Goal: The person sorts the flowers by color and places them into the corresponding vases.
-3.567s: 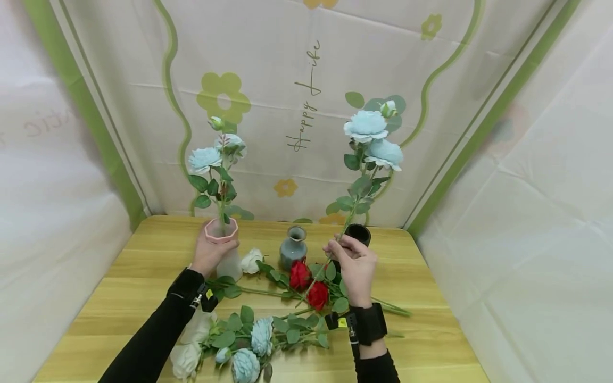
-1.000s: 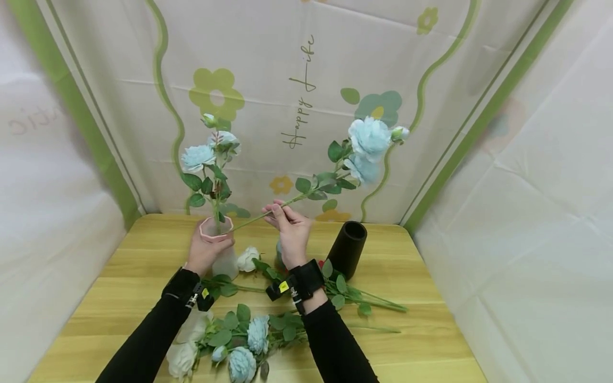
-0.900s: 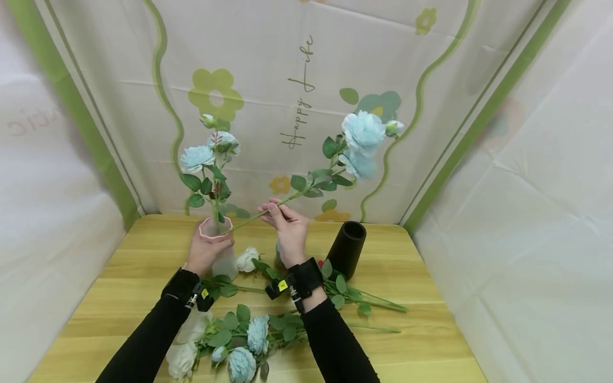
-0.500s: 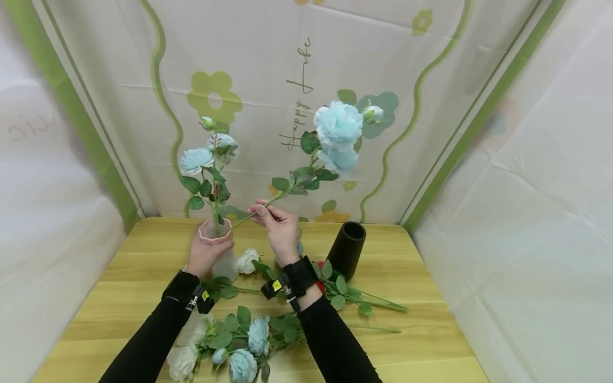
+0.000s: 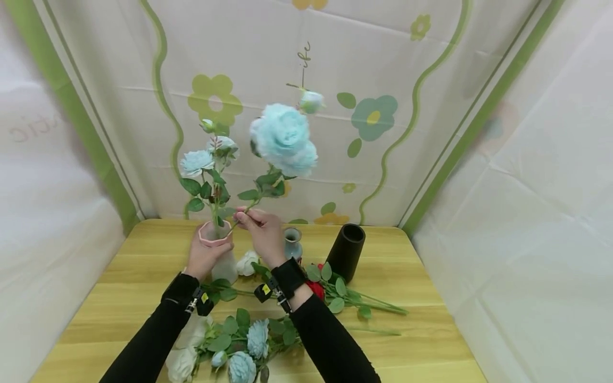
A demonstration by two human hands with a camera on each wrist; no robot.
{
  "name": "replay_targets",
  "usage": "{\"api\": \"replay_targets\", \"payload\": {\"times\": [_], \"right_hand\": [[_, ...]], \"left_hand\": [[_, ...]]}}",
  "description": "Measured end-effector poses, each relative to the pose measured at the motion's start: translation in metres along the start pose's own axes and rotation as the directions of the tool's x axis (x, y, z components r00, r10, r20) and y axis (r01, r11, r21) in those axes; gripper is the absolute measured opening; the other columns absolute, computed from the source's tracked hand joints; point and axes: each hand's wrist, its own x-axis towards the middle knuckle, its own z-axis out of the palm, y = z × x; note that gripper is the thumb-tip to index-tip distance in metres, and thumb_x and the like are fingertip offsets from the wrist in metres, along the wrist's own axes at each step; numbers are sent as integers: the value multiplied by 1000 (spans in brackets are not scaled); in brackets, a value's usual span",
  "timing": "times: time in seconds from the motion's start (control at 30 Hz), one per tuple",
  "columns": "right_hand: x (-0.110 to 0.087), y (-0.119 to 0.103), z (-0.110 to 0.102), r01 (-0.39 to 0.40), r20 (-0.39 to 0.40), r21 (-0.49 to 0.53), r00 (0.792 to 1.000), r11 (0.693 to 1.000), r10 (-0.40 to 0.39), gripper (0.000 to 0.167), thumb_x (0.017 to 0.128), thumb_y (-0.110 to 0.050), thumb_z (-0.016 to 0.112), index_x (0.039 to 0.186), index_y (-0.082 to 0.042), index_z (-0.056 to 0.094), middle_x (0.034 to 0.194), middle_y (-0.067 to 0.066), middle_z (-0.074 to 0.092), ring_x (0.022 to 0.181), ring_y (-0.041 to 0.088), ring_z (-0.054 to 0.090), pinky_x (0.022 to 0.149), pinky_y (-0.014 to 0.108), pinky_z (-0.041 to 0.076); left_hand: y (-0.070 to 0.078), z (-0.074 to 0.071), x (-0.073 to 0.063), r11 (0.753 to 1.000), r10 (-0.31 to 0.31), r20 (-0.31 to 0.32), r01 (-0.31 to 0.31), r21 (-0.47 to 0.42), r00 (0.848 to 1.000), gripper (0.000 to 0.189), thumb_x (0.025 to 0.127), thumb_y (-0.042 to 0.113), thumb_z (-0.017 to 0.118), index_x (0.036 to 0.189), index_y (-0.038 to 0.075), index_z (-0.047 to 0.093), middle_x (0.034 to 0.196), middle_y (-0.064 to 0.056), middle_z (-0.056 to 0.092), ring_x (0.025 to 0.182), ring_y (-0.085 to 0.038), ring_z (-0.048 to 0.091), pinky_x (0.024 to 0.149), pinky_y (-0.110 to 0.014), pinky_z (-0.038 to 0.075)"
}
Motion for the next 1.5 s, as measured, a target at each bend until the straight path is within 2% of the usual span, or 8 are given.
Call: {"api": "replay_targets", "payload": {"times": [0.07, 0.17, 0.23, 0.37, 0.67, 0.83, 1.2, 1.5], "right_hand": [[0, -11, 5, -14, 20, -81, 1000, 997, 16, 23, 102, -18, 55, 118, -13, 72, 125, 5, 64, 109, 20, 63, 91, 34, 52], [4, -89, 2, -26, 90, -145, 995, 989, 39, 26, 103, -18, 53, 116, -5, 72, 124, 10, 64, 107, 19, 64, 91, 29, 52], [4, -88, 4, -15, 140, -148, 989, 989, 36, 29, 103, -22, 52, 114, -5, 72, 124, 7, 64, 106, 15, 64, 88, 23, 51], [9, -143, 2, -21, 212, -206, 975, 978, 66, 25, 103, -16, 52, 102, -2, 73, 120, 9, 66, 95, 19, 65, 72, 18, 44], [13, -135, 4, 37, 265, -318, 963, 947, 51, 22, 105, -11, 50, 97, -2, 68, 90, 9, 64, 65, 10, 49, 62, 18, 36], [6, -129, 1, 22, 203, -356, 978, 934, 55, 18, 101, -11, 59, 109, 0, 70, 105, 10, 65, 98, 14, 61, 88, 17, 46], [-23, -123, -15, -145, 67, -260, 984, 955, 168, 24, 100, -15, 61, 120, -4, 67, 109, 8, 65, 100, 14, 62, 83, 22, 52], [-62, -106, -49, -148, 63, -235, 984, 961, 167, 22, 102, -19, 57, 119, -10, 67, 111, 5, 65, 100, 16, 60, 83, 27, 52]], "left_hand": [[2, 0, -1, 1000, 10, 5, -11, 7, 1000, 73, 80, -5, 75, 141, -7, 35, 129, -23, 45, 110, -27, 46, 80, -19, 46], [3, -1, -2, 999, 20, 11, -20, 30, 1000, 71, 80, -4, 76, 140, -7, 38, 128, -25, 46, 109, -29, 47, 79, -20, 46], [4, -2, -3, 999, 23, 20, -24, 36, 1000, 70, 80, -3, 76, 140, -6, 40, 127, -26, 47, 106, -28, 49, 76, -21, 48], [2, -1, -1, 997, 46, 31, -48, 60, 998, 65, 81, 0, 77, 137, -5, 45, 119, -21, 52, 97, -22, 52, 72, -24, 49], [-18, -3, 10, 991, 136, 89, -135, -13, 987, 60, 84, 5, 79, 137, 0, 52, 131, -18, 53, 115, -25, 52, 90, -34, 47], [-31, -5, 11, 998, 49, 57, -51, 41, 997, 79, 86, 14, 79, 150, 4, 34, 150, -18, 30, 128, -33, 42, 99, -46, 43], [-34, -2, 9, 1000, -16, -47, 16, 0, 999, 82, 79, 2, 80, 146, 0, 33, 136, -20, 41, 116, -28, 45, 84, -22, 46], [-17, 0, 5, 999, -47, -28, 46, -12, 999, 80, 80, -4, 76, 145, -5, 31, 136, -22, 40, 115, -26, 45, 80, -15, 47]]}}
